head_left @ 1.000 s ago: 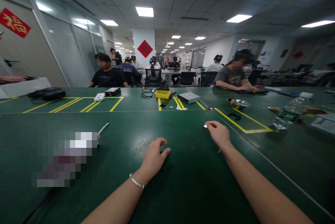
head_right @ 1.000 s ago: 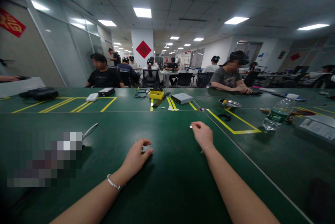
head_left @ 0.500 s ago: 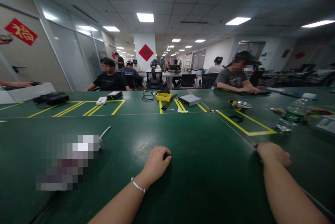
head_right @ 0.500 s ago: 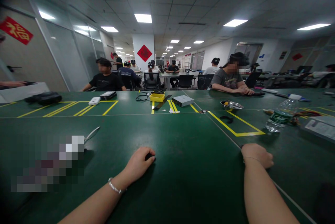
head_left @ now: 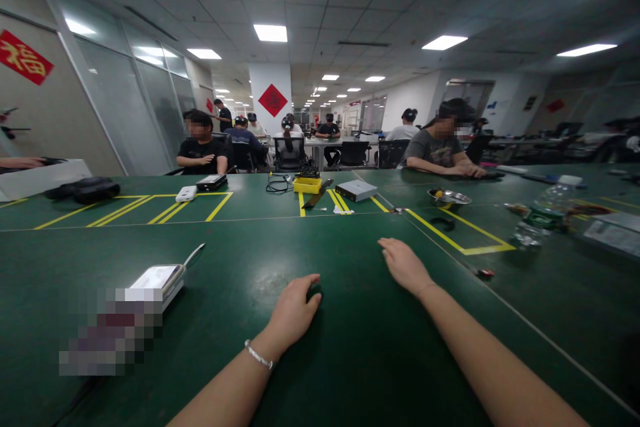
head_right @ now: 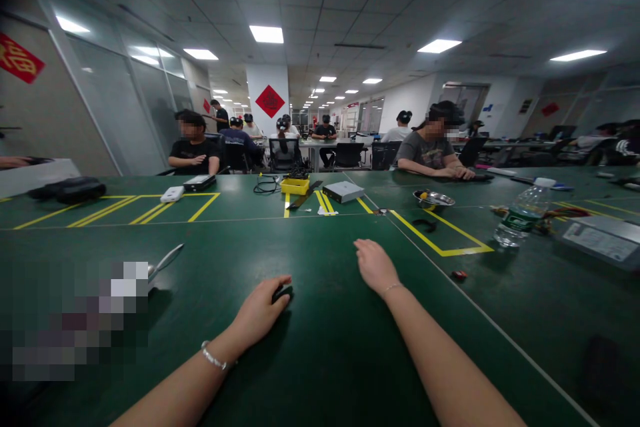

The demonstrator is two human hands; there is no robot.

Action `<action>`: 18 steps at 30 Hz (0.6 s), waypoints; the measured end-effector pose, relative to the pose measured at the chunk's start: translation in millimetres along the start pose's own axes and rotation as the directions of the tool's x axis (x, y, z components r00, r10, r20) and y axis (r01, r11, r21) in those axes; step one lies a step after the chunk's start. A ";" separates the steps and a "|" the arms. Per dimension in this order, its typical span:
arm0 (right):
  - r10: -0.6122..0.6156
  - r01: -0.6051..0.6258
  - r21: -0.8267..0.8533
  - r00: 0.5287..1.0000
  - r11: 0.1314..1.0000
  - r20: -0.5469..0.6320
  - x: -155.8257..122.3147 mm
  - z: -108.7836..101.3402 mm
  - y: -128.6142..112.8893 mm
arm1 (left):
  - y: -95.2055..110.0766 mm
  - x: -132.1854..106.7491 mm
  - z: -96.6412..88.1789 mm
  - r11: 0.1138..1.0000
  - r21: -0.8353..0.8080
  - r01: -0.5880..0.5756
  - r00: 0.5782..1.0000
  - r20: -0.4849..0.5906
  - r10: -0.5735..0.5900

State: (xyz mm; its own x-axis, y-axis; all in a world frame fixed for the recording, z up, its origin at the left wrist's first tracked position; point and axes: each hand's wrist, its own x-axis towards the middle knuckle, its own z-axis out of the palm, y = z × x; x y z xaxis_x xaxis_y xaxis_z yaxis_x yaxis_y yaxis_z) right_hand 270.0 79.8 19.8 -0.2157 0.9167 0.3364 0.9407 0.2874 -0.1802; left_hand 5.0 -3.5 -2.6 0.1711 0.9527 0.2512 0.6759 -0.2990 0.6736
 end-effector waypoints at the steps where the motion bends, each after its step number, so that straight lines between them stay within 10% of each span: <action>1: -0.104 0.101 0.062 0.993 0.993 0.058 -2.3 4.9 -24.1 | -1.0 0.3 1.0 1.000 -0.011 0.003 1.000 -0.005 -0.003; 5: -0.477 0.416 0.274 0.852 0.867 0.218 -21.8 17.8 -90.5 | -3.9 1.2 4.0 1.000 -0.030 0.009 1.000 -0.010 -0.010; 8: -0.531 0.452 0.303 0.803 0.839 0.271 -23.3 14.9 -90.1 | -3.7 0.7 3.0 1.000 -0.022 -0.003 1.000 0.024 0.004; 13: 0.087 -0.084 -0.117 0.996 0.990 0.014 -6.6 -5.8 -2.6 | -1.8 -0.5 -0.6 1.000 -0.007 -0.002 0.999 0.042 0.002; 18: 0.551 -0.594 -0.259 0.804 0.762 -0.221 -27.4 -21.8 107.6 | -2.2 -0.1 -0.9 1.000 0.001 -0.014 0.999 0.050 0.014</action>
State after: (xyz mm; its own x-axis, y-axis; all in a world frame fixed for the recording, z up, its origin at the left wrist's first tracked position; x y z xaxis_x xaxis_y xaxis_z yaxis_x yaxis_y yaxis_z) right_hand 382.9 79.6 11.3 0.4033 0.8343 0.3759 0.9125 -0.3972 -0.0974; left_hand 2.9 -3.0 -3.4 0.2161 0.9498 0.2261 0.6739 -0.3127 0.6694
